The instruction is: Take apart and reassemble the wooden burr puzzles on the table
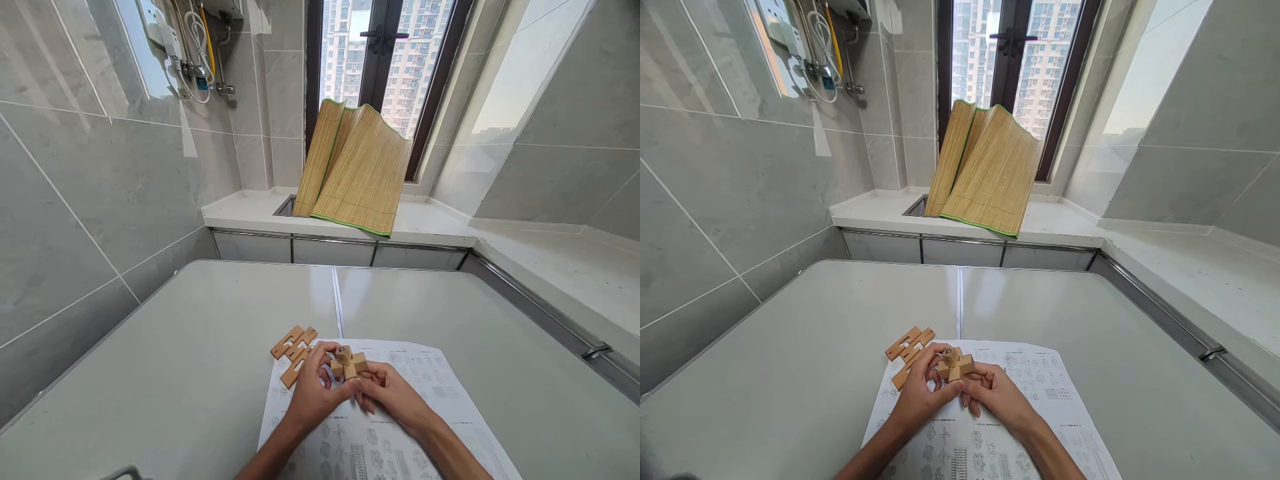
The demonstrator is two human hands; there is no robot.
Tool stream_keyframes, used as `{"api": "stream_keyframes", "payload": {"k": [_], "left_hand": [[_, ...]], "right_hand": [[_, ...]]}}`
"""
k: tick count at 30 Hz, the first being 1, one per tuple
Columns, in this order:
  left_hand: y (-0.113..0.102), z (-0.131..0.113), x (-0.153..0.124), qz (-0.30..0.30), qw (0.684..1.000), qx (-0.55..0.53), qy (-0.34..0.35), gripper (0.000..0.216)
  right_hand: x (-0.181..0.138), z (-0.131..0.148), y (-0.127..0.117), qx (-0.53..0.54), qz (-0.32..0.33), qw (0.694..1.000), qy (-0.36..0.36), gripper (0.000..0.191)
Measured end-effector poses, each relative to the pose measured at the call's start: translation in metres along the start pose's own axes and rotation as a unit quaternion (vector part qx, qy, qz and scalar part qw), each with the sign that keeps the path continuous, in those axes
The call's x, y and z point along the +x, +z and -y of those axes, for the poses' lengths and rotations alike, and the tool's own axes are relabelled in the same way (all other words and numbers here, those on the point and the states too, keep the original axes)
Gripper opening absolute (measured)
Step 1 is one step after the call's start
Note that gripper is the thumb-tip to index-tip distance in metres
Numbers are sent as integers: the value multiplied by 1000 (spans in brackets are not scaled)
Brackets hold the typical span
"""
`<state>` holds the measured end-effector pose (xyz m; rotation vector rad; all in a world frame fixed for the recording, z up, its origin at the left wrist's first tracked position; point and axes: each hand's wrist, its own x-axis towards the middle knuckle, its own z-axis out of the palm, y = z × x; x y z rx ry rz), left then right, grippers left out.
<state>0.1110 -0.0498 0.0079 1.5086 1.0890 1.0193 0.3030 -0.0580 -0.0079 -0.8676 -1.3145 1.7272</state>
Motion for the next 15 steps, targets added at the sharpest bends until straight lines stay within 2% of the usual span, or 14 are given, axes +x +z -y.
{"api": "stream_keyframes", "payload": {"k": [3, 8, 11, 15], "left_hand": [[1, -1, -1, -17, 999, 42, -3, 46], [3, -7, -3, -14, 996, 86, 28, 51], [3, -10, -4, -15, 995, 99, 24, 53], [3, -10, -4, -12, 995, 100, 22, 53]], "right_hand": [[2, 1, 6, -43, -26, 999, -9, 38], [5, -3, 8, -65, -106, 991, -48, 23], [6, -9, 6, -59, -152, 985, -56, 27], [7, -14, 3, -51, -160, 985, -49, 28]]}}
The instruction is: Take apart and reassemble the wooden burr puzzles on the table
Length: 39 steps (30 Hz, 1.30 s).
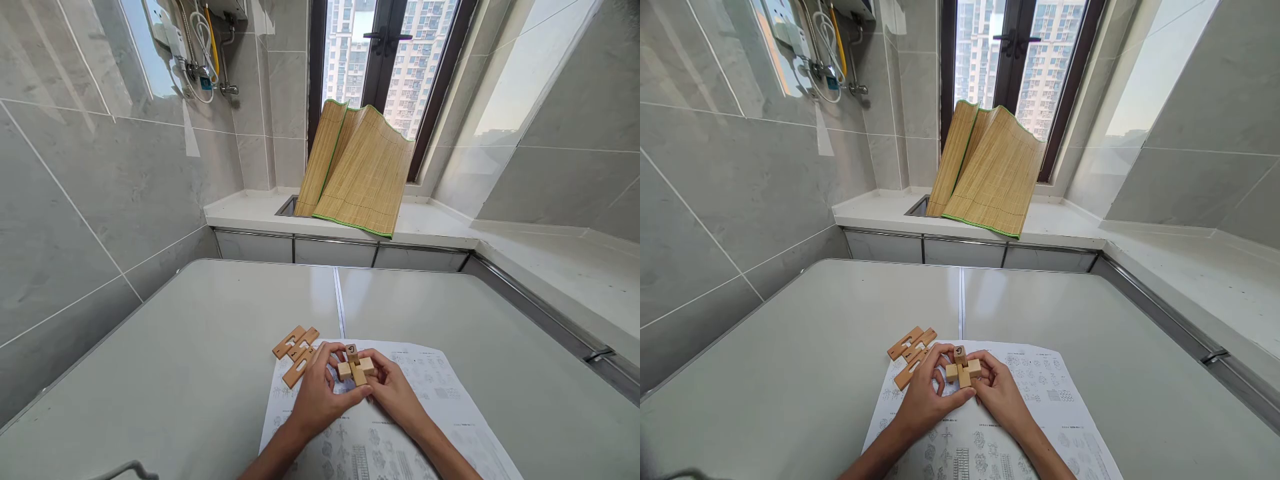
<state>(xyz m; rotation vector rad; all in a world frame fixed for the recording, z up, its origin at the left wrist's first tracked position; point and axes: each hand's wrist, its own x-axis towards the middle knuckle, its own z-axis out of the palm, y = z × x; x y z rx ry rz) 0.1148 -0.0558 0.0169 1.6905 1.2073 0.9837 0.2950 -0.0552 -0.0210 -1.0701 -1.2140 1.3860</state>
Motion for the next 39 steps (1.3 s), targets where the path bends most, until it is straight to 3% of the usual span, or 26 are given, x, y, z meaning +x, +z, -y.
{"api": "stream_keyframes", "payload": {"k": [7, 14, 21, 28, 32, 39], "left_hand": [[2, 8, 1, -12, 1000, -13, -13, 54], [1, 5, 3, -49, 998, -20, -29, 52], [-1, 5, 5, -47, 998, -30, -13, 53], [1, 4, 3, -17, 1000, -25, 6, 50], [1, 6, 5, -35, 999, -33, 10, 48], [-20, 11, 11, -36, 994, 82, 58, 48]], "right_hand": [[0, -5, -4, -31, 54, 998, -14, 44], [-4, 0, -5, -39, 81, 996, 21, 56], [-1, 0, -6, -121, 6, 993, -1, 44], [0, -2, -8, -127, 16, 991, -43, 40], [0, 2, -6, -113, 18, 993, -31, 43], [3, 2, -7, -107, -24, 994, -30, 52]]}}
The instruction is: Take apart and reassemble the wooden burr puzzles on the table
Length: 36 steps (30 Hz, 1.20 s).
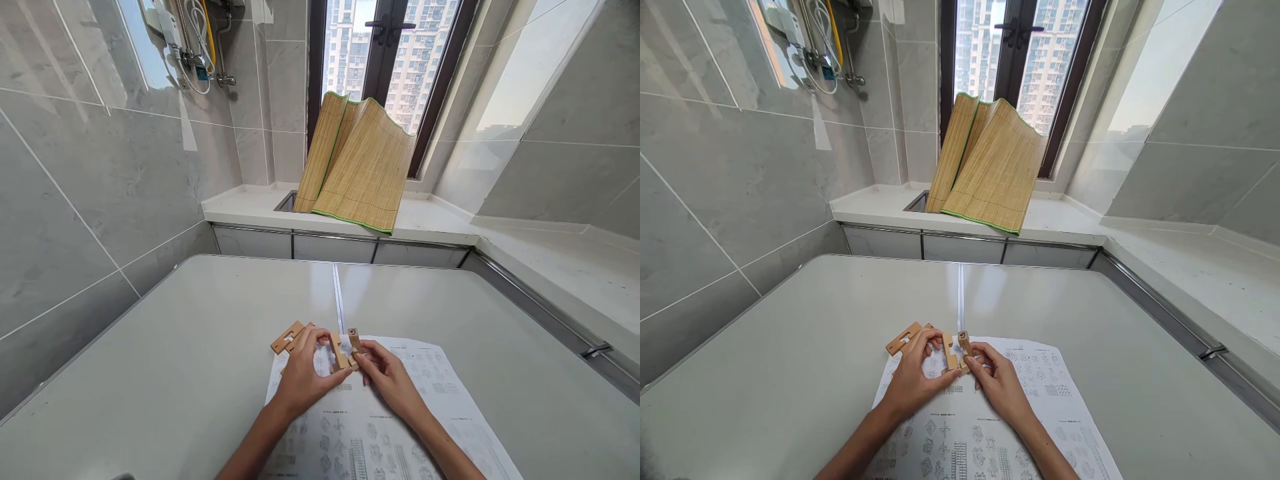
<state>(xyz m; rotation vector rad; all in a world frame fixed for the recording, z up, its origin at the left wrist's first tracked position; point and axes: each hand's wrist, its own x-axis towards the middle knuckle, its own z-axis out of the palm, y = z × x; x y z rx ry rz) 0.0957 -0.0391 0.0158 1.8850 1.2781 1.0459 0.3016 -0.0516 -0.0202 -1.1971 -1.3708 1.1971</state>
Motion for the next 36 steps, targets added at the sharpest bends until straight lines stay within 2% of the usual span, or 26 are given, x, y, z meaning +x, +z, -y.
{"api": "stream_keyframes", "payload": {"k": [5, 9, 13, 23, 28, 33, 36], "left_hand": [[-11, 12, 3, 36, 993, 85, 68, 49], [-12, 18, 3, 28, 984, 135, 108, 51], [-10, 18, 2, 38, 979, 161, 117, 53], [-6, 19, 3, 19, 967, 221, 123, 49], [-4, 18, 0, 2, 963, 233, 139, 48], [0, 22, -4, 1, 954, 263, 147, 50], [1, 23, -5, -2, 951, 268, 154, 61]], "right_hand": [[2, -9, -6, -34, -60, 998, 14, 53], [3, -10, -7, 5, -59, 998, 9, 51], [3, -6, -5, -3, -80, 997, 8, 51], [-1, 0, -3, -138, -102, 985, -13, 43], [-2, -4, -3, -245, -143, 956, -70, 31], [-6, -4, 2, -303, -120, 939, -110, 30], [-8, -1, 5, -312, -85, 938, -125, 27]]}}
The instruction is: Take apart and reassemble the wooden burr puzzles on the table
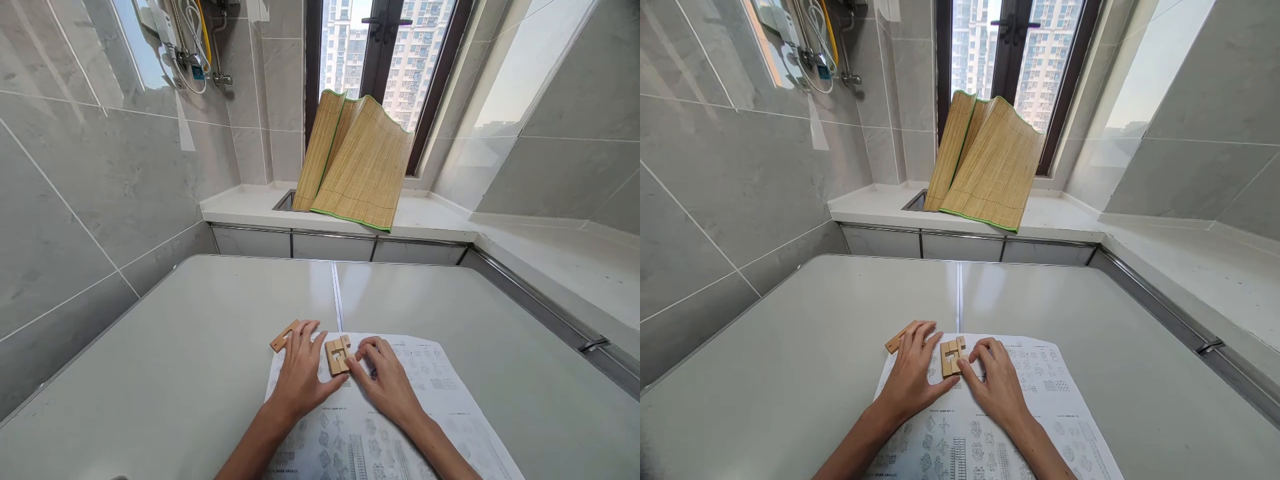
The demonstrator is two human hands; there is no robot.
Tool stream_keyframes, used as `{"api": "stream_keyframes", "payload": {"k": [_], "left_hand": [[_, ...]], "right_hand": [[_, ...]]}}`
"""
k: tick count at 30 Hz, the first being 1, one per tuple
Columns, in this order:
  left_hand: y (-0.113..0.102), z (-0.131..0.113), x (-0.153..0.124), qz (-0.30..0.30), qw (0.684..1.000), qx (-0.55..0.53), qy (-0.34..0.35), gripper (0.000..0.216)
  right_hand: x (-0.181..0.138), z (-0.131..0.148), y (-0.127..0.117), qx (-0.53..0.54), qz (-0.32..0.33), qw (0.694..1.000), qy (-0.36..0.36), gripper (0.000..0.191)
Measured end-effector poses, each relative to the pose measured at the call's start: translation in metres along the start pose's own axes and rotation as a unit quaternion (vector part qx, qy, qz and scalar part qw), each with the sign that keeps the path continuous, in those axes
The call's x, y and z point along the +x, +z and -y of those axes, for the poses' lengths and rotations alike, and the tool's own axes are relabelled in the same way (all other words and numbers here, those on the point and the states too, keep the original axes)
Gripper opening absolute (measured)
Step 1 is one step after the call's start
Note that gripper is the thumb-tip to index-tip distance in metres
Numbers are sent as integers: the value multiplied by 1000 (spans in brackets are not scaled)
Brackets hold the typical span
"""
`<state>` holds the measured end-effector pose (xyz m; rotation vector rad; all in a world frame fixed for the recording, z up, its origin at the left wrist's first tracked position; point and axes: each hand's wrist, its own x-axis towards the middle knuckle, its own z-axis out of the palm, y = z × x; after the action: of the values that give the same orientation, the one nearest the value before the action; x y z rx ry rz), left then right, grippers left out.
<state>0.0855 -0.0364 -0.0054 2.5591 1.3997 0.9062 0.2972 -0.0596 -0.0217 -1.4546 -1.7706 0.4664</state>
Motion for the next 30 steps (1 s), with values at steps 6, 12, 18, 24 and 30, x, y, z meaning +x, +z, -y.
{"api": "stream_keyframes", "payload": {"k": [6, 12, 18, 24, 30], "left_hand": [[-2, -3, 1, 26, 999, -13, 22, 60], [-3, -1, 2, 25, 999, -4, 38, 47], [2, 6, 2, 12, 999, 10, 36, 39], [-3, 7, 4, -15, 1000, 11, 20, 51], [-17, 17, 11, -109, 993, 11, -44, 34]], "right_hand": [[-1, 7, -2, 62, 72, 992, -85, 21], [-2, 9, -4, 98, 144, 978, -118, 25], [2, 7, -4, 125, 95, 986, -63, 29], [6, -2, -4, 111, 30, 993, 9, 36], [7, -9, -3, 100, 16, 994, 29, 42]]}}
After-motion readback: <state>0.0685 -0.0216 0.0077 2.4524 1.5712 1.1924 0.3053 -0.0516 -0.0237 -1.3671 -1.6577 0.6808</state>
